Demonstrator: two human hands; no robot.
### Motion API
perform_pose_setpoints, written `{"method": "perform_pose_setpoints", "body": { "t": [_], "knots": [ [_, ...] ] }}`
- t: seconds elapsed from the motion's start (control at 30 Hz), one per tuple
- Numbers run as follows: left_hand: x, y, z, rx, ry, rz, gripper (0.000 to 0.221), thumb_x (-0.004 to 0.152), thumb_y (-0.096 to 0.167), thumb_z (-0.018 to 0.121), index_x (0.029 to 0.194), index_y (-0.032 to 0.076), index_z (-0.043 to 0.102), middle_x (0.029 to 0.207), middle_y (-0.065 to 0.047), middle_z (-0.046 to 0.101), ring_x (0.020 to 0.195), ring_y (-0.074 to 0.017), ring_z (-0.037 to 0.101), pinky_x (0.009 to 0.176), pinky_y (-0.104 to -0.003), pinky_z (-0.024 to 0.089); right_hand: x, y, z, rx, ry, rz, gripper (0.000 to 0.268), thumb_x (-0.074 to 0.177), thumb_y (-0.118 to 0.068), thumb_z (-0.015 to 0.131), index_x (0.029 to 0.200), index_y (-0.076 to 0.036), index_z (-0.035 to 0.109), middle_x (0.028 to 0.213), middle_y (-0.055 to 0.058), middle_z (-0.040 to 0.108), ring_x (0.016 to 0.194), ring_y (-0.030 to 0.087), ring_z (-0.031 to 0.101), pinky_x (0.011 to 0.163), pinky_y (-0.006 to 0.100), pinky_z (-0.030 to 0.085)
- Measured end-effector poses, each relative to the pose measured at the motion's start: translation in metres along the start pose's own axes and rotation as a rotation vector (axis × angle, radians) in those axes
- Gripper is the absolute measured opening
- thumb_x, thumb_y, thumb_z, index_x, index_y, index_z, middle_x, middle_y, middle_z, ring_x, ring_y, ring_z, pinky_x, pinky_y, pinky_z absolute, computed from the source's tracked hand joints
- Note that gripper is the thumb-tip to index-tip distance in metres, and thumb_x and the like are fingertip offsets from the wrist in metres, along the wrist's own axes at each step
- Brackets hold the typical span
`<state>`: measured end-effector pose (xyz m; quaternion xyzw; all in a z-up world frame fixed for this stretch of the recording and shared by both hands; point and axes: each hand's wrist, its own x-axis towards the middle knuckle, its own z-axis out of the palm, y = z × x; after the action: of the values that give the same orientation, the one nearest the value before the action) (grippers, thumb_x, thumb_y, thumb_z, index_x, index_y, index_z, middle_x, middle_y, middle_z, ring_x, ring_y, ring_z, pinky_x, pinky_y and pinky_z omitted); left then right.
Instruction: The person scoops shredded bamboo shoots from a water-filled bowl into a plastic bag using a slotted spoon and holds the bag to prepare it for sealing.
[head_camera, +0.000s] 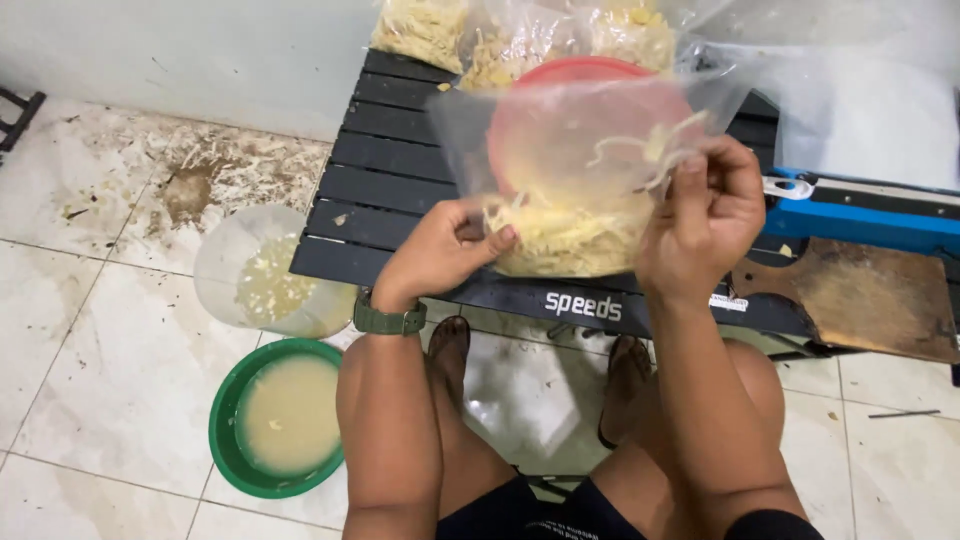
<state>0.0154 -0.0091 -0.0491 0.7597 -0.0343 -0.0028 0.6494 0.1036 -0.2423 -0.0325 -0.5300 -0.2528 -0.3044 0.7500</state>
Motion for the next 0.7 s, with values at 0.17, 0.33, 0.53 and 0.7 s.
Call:
{"method": "perform_pose_setpoints", "body": {
  "t": [0.17, 0.33, 0.53, 0.7],
  "knots": [
    [0.005, 0.011, 0.016, 0.216, 0.26, 0.178, 0.036, 0.104, 0.028, 0.065, 0.073, 0.012, 0.075, 0.054, -0.006, 0.066, 0.056, -0.0091, 0.058, 0.05, -0.029, 0.048, -0.001, 0.007, -0.011, -0.002, 0.113, 0.245, 0.01, 0.106, -0.006, 0.068, 0.114, -0.001, 0.064, 0.084, 0.006, 0.063, 0.071, 0.009, 0.062, 0.066, 0.021, 0.055],
    [0.002, 0.029, 0.036, 0.076, 0.484, 0.263, 0.016, 0.09, 0.028, 0.084, 0.082, 0.014, 0.081, 0.058, -0.006, 0.067, 0.068, -0.0064, 0.062, 0.058, -0.028, 0.055, -0.001, 0.019, -0.026, 0.068, 0.065, 0.39, 0.014, 0.103, -0.012, 0.069, 0.115, -0.006, 0.066, 0.096, 0.004, 0.068, 0.087, 0.008, 0.069, 0.079, 0.024, 0.061],
    [0.001, 0.042, 0.044, -0.037, 0.6, 0.339, 0.01, 0.094, 0.02, 0.079, 0.091, 0.011, 0.079, 0.069, -0.008, 0.073, 0.077, -0.0075, 0.063, 0.067, -0.029, 0.058, -0.012, -0.009, -0.014, 0.136, -0.253, 0.58, 0.058, 0.082, -0.057, 0.075, 0.119, -0.013, 0.065, 0.114, 0.006, 0.076, 0.108, 0.013, 0.073, 0.095, 0.029, 0.062],
    [0.0, 0.045, 0.052, -0.072, 0.495, 0.38, 0.019, 0.094, 0.0, 0.066, 0.103, 0.007, 0.081, 0.078, -0.014, 0.076, 0.082, -0.0138, 0.068, 0.073, -0.036, 0.061, -0.015, -0.022, -0.014, -0.111, -0.411, 0.493, 0.044, 0.081, -0.025, 0.089, 0.118, -0.007, 0.074, 0.108, 0.01, 0.077, 0.1, 0.012, 0.071, 0.092, 0.03, 0.06]
  ]
}}
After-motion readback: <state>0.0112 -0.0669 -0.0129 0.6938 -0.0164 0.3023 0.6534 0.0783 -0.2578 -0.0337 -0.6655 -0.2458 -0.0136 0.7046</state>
